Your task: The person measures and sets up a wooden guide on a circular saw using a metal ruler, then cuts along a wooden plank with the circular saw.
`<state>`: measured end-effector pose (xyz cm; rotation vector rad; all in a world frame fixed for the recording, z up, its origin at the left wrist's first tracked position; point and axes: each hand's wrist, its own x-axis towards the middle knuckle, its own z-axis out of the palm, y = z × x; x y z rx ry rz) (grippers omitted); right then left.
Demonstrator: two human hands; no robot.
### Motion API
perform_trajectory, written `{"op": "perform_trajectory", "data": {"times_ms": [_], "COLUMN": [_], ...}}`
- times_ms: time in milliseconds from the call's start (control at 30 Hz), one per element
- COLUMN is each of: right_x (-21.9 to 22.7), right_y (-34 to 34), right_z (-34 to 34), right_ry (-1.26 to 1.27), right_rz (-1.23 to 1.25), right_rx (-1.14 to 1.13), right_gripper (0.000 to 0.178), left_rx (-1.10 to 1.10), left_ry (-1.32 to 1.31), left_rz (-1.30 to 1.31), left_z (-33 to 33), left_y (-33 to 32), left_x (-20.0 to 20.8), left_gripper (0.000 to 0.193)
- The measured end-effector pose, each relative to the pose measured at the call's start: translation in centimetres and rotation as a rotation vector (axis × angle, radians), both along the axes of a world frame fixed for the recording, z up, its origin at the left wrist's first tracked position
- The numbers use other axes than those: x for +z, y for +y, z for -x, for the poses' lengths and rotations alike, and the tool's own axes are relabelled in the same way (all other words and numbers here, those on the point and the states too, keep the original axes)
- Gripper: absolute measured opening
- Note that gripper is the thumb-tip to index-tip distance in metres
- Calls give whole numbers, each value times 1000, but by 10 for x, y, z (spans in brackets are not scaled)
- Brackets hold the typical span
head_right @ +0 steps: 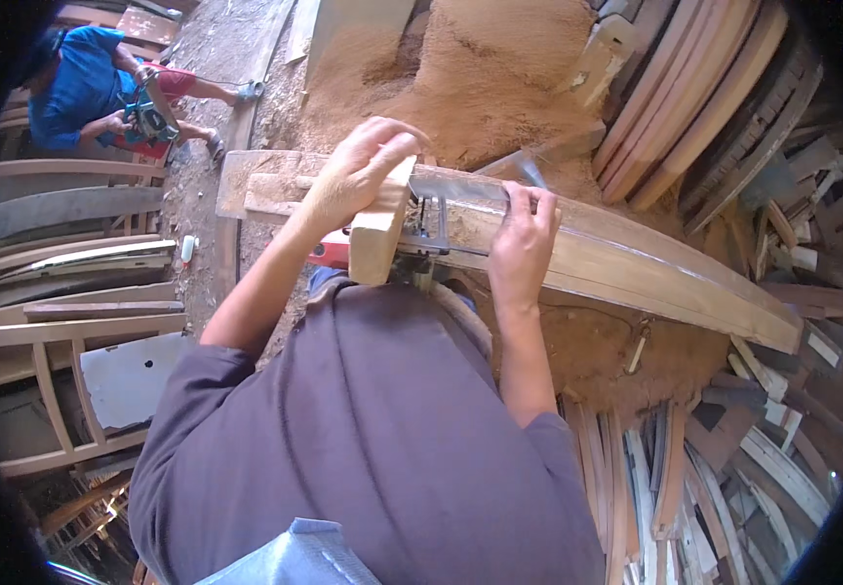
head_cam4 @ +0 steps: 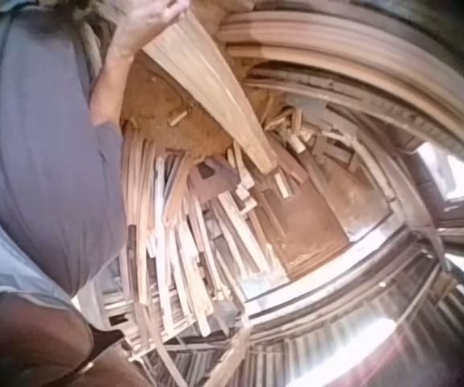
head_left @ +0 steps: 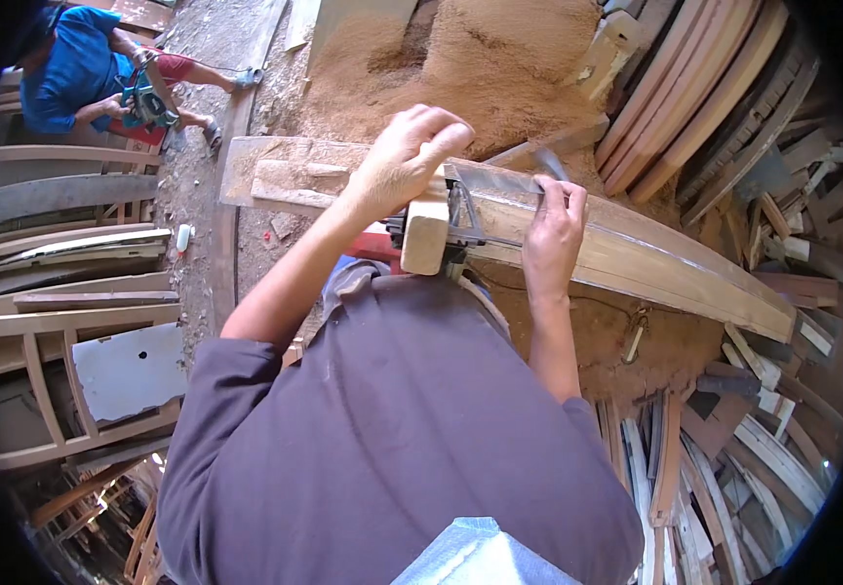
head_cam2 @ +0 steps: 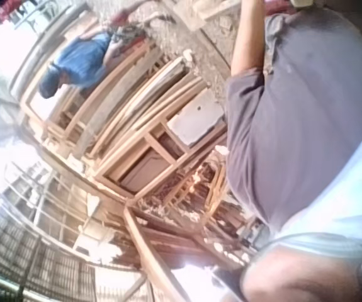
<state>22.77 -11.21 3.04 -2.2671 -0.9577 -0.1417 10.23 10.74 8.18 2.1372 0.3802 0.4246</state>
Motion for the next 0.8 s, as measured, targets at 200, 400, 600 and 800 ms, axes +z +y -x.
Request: {"op": "perform_trajectory", "data": {"times_ms": [200, 400, 600, 800], "right_x": [-14, -19, -17, -2], "right_y": [-10, -10, -46, -51], "right_z": [-4, -26, -81, -68], "right_ry": [225, 166, 584, 545], "right_rz": [-149, -231, -442, -244], "right_rx": [64, 21, -248, 5], "right_gripper": [22, 8, 19, 14], "left_rx": [289, 317, 343, 366], "left_ry": [153, 138, 104, 141], "left_rz": [405, 732, 758, 569], "left_z": [82, 123, 125, 125], "left_y": [-7, -34, -44, -52], "left_x": [-30, -34, -37, -33], "left_gripper": [38, 25, 17, 17]}}
